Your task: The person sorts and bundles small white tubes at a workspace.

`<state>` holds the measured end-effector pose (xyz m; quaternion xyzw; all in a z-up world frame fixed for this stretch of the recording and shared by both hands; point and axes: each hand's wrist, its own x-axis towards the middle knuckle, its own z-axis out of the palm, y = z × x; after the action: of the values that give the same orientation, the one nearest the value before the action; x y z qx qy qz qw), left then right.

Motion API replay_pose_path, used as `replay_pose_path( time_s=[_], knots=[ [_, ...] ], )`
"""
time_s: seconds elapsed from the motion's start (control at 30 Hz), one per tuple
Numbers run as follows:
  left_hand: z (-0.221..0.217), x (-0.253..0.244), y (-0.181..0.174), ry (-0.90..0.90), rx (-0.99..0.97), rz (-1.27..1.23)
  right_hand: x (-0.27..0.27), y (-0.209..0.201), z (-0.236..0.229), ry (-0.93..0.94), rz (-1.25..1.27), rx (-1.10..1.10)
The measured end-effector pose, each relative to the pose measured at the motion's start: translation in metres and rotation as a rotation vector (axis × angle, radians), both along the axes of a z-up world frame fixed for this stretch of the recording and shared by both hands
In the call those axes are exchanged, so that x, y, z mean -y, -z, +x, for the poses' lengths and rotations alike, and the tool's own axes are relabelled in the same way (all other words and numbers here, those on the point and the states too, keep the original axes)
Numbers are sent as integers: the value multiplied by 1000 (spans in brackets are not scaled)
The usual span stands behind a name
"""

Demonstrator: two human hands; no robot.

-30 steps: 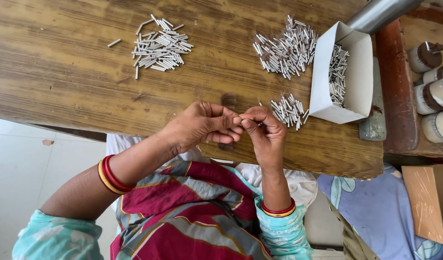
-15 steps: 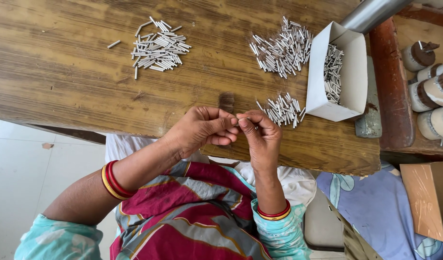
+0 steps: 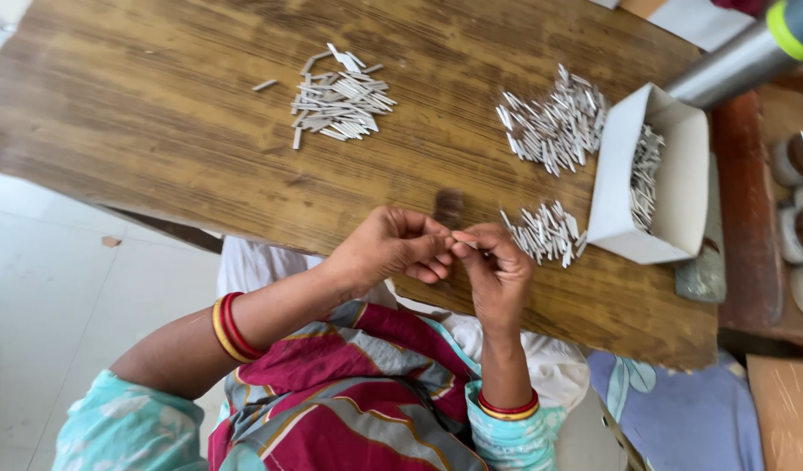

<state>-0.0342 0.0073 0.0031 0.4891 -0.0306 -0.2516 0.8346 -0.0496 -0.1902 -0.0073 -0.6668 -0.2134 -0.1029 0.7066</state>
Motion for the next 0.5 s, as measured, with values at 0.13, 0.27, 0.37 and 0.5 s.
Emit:
replay_pose_path(
  time_s=[0.13, 0.27, 0.37, 0.5],
  knots=[
    [9, -41, -24, -289, 466, 447, -2, 14, 7, 42, 87, -69],
    [74, -124, -5, -792, 846, 1331, 3, 24, 14, 48, 237, -162],
    [118, -179, 26, -663, 693, 1632, 4, 28, 16, 21, 282, -181],
    [131, -183, 25, -629, 947, 1815, 4, 27, 16, 36, 325, -187]
  ],
)
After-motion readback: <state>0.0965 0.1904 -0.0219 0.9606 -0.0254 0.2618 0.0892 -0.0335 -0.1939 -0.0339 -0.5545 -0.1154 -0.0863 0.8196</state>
